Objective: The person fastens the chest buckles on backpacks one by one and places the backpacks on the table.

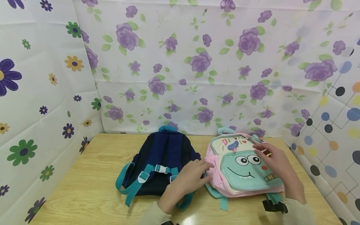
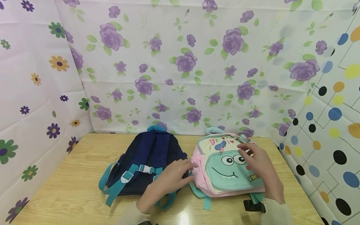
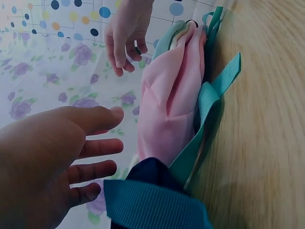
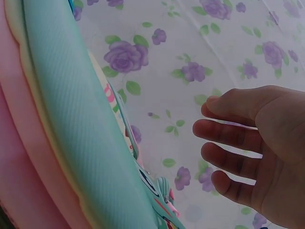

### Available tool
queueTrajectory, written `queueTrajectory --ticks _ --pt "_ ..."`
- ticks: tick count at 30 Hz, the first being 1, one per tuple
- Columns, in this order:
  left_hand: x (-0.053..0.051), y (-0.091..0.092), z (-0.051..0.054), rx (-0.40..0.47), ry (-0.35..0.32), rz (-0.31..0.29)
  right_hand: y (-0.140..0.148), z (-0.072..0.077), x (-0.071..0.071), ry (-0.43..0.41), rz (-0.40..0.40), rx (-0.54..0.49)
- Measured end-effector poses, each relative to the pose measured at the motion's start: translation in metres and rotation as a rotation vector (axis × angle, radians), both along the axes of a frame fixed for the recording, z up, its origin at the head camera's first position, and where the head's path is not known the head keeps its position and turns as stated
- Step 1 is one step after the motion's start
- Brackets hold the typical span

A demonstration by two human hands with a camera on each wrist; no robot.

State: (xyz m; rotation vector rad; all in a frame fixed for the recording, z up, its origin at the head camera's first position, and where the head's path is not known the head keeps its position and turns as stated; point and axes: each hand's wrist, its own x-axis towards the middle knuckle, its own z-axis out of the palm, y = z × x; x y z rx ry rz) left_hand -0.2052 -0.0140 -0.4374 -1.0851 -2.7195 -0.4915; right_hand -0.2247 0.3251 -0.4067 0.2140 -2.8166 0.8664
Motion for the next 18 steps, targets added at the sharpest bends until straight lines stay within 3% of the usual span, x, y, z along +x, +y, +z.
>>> queueTrajectory --ticks 11,18 --pt "0.003 0.025 -0.006 0.018 0.005 0.007 0.010 -0.005 -0.001 0.006 -0.046 0.014" --pt "0.005 0.030 -0.014 0.024 -0.028 0.049 0.019 -0.010 -0.002 -0.027 -0.073 0.006"
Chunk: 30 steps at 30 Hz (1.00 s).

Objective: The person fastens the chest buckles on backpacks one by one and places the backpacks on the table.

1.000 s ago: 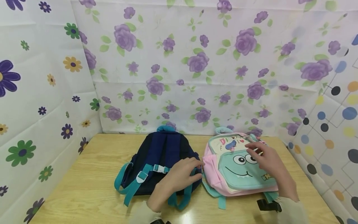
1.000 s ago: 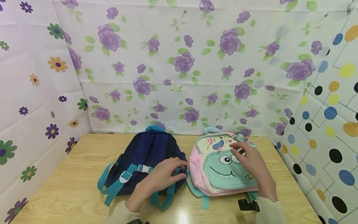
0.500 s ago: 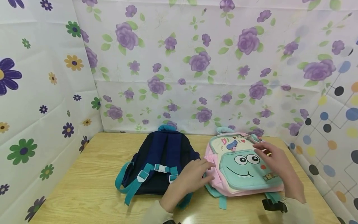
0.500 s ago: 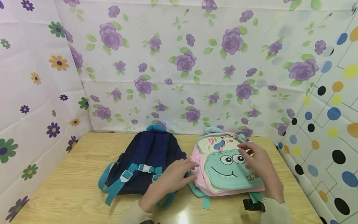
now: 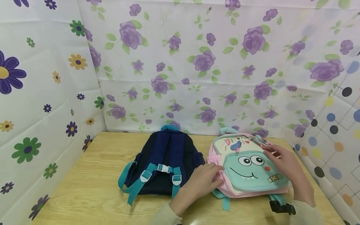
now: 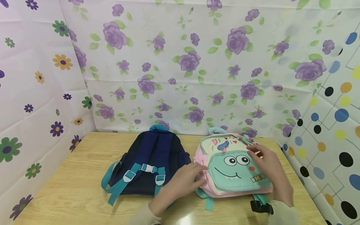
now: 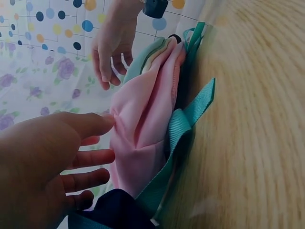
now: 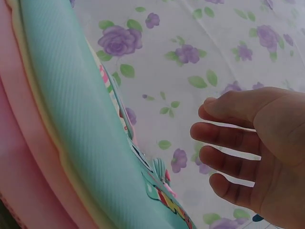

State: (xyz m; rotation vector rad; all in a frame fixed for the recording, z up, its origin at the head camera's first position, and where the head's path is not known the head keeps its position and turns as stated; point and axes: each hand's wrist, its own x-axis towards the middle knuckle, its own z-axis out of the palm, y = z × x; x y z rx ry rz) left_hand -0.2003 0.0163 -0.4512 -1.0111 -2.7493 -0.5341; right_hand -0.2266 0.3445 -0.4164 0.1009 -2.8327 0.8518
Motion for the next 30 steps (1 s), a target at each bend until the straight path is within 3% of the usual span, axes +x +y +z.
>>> queueTrajectory --ticks 8,21,30 --pt "-0.002 0.000 -0.002 -0.014 -0.063 0.028 0.008 -0.005 -0.004 -0.031 -0.022 -0.019" --pt "-0.001 0.001 -0.003 -0.030 -0.037 0.014 0.033 -0.019 -0.007 -0.024 -0.043 -0.009" --pt "0.001 0.007 -0.009 -0.053 -0.062 0.020 0.050 -0.032 -0.003 -0.089 -0.074 -0.016"
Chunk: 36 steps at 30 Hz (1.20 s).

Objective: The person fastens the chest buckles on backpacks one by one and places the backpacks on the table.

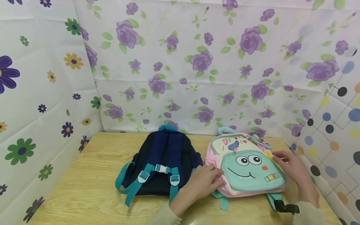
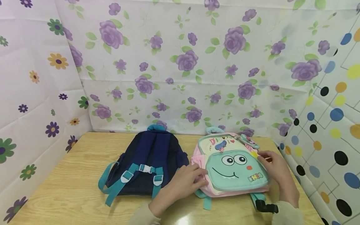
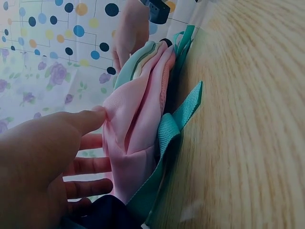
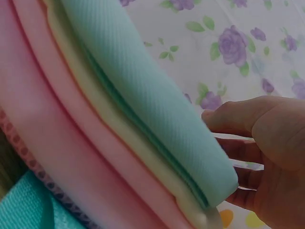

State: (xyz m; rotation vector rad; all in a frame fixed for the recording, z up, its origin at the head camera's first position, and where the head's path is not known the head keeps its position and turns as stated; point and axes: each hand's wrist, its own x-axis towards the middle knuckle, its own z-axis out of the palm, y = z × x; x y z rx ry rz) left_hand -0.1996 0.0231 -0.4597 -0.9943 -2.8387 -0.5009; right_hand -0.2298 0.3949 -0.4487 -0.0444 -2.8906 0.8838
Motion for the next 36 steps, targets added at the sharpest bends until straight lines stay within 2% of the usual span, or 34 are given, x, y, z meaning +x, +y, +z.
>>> queueTrajectory --ticks 9,18,21,26,31,36 --pt "0.002 0.001 -0.001 0.001 -0.017 0.012 0.010 -0.013 0.001 -0.086 -0.004 -0.043" --pt "0.003 -0.001 -0.001 0.020 -0.023 0.017 0.017 -0.024 -0.004 -0.291 -0.021 -0.107" --pt "0.003 -0.002 0.001 0.031 -0.037 0.021 0.018 -0.024 -0.005 -0.319 -0.007 -0.134" --pt "0.004 -0.003 0.003 0.049 -0.065 0.024 0.017 -0.024 -0.004 -0.294 0.006 -0.152" --pt "0.004 -0.002 0.004 0.057 -0.093 0.016 0.017 -0.022 -0.003 -0.207 0.021 -0.143" --pt "0.003 -0.002 0.004 0.048 -0.102 0.010 0.016 -0.013 0.000 -0.133 0.046 -0.150"
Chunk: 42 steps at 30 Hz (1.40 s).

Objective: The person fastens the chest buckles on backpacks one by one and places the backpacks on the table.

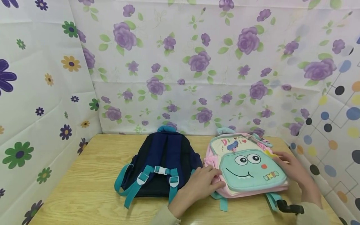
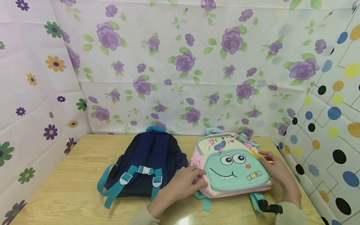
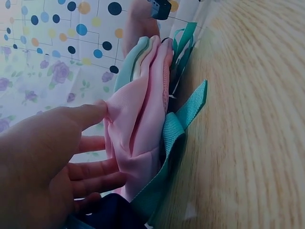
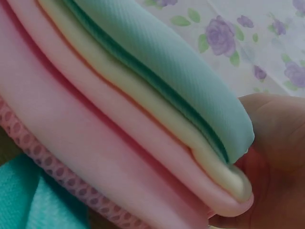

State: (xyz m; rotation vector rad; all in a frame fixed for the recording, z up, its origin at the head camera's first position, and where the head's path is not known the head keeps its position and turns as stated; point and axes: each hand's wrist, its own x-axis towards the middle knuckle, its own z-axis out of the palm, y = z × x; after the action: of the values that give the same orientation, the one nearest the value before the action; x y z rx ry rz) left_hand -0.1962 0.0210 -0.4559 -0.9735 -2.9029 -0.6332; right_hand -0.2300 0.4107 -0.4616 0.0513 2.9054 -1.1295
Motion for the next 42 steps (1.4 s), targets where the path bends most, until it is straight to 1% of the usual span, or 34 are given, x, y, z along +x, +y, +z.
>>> queueTrajectory --ticks 7,13,18,27,34,37,42 --pt "0.000 0.000 0.000 0.002 -0.025 0.003 -0.005 0.017 0.005 0.019 -0.009 0.019" --pt "0.001 -0.001 0.002 0.005 -0.021 0.004 -0.010 0.032 0.010 0.049 -0.011 0.020" --pt "0.002 -0.001 0.003 0.005 -0.025 0.009 -0.015 0.042 0.015 0.069 -0.027 0.009" --pt "0.004 -0.001 0.005 -0.003 -0.033 0.011 -0.019 0.056 0.023 0.183 -0.026 -0.001" --pt "0.004 0.001 0.004 -0.002 -0.052 0.005 -0.022 0.063 0.028 0.263 -0.013 -0.027" --pt "0.003 0.002 0.002 0.007 -0.070 0.002 -0.023 0.069 0.031 0.261 -0.027 -0.030" --pt "0.002 0.002 0.001 0.037 -0.112 -0.001 -0.028 0.079 0.035 0.227 -0.062 -0.049"
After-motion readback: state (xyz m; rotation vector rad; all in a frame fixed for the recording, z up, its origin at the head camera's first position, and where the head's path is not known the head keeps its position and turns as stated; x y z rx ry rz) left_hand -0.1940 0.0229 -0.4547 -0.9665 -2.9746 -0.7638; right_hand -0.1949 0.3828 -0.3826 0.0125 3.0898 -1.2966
